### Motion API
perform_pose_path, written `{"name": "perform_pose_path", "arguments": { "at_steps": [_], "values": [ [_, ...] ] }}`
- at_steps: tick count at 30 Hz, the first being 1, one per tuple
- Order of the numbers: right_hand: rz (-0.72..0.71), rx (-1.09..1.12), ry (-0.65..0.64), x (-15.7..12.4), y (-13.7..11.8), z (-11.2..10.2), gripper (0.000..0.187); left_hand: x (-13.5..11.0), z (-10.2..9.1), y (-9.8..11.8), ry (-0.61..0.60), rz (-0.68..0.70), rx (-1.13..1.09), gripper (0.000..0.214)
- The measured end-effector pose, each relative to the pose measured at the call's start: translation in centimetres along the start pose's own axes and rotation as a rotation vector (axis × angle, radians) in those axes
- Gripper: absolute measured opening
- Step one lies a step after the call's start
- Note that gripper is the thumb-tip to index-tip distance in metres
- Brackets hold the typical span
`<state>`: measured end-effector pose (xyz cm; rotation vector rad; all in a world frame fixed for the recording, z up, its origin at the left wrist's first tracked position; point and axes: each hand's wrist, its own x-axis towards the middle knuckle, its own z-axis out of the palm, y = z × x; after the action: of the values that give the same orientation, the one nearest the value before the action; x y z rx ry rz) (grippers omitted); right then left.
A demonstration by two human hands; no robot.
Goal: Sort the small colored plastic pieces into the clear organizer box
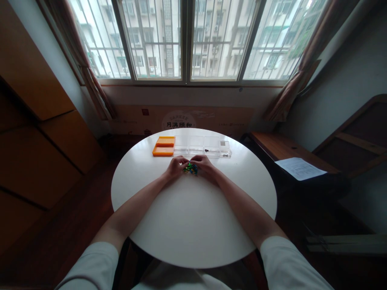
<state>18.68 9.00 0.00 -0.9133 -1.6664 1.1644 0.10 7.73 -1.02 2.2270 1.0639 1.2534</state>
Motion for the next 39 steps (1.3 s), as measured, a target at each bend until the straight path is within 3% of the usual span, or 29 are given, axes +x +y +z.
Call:
{"name": "perform_pose_path", "arguments": {
  "at_steps": [17,39],
  "values": [
    [0.043,0.027,0.0,-0.32,-0.25,0.03,0.04,0.01,-0.02,0.08,0.021,-0.045,0.021,0.02],
    [0.027,0.028,-0.009,-0.21,0.07,-0.08,0.036,-0.02,0.03,-0.02,0.021,0.006,-0.013,0.021]
  ]
}}
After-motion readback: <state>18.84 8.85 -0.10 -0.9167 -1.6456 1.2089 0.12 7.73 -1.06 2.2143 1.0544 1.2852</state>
